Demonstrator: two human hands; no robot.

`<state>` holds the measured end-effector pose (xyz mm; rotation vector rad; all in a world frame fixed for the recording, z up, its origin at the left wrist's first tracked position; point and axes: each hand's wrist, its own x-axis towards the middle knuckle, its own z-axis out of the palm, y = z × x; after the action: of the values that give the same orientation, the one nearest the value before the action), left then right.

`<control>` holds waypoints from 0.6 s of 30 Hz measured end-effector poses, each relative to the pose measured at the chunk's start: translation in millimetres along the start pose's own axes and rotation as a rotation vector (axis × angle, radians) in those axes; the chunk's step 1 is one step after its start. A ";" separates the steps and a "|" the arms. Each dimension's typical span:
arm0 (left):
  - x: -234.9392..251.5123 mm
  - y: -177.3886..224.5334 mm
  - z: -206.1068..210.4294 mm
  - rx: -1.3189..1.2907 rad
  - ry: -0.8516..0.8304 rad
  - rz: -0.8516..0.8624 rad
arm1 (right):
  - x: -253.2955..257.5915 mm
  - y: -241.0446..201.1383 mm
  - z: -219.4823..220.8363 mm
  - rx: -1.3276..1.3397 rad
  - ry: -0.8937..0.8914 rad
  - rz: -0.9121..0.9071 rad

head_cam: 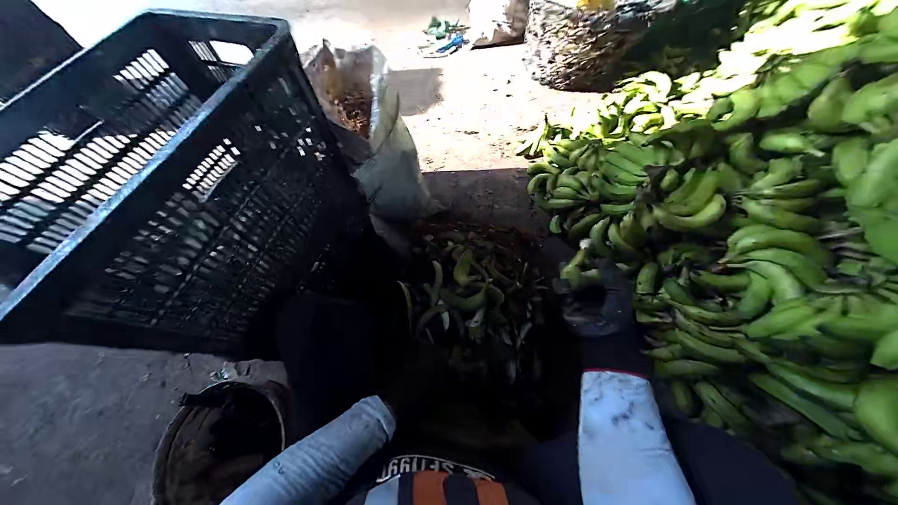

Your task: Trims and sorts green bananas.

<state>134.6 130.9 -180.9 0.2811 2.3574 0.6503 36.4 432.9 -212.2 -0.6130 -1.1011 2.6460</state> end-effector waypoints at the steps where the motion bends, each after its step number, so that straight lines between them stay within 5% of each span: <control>1: -13.3 -0.2 -23.0 -0.031 0.089 0.045 | 2.6 -0.6 -6.0 0.000 -0.032 0.012; 4: -71.9 -47.0 -87.3 -0.130 0.593 0.198 | 8.1 0.5 -16.8 -0.010 -0.123 0.033; 7: -150.5 -97.3 -141.7 -0.037 0.772 -0.097 | 14.3 6.7 -23.1 -0.006 -0.177 0.048; 12: -208.7 -184.2 -113.1 -0.145 0.633 -0.715 | 35.0 29.1 -29.5 0.052 -0.111 0.058; 16: -201.9 -248.4 -57.5 -0.077 0.217 -0.988 | 39.1 29.8 -26.3 -0.010 -0.130 0.050; 18: -205.6 -274.2 -33.1 -0.137 0.164 -1.050 | 37.8 23.3 -26.5 -0.029 -0.184 0.056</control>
<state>260.3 -189.6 -189.5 -1.0384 2.1785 0.2967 13.9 446.2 -256.8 -0.4168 -1.1892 2.7851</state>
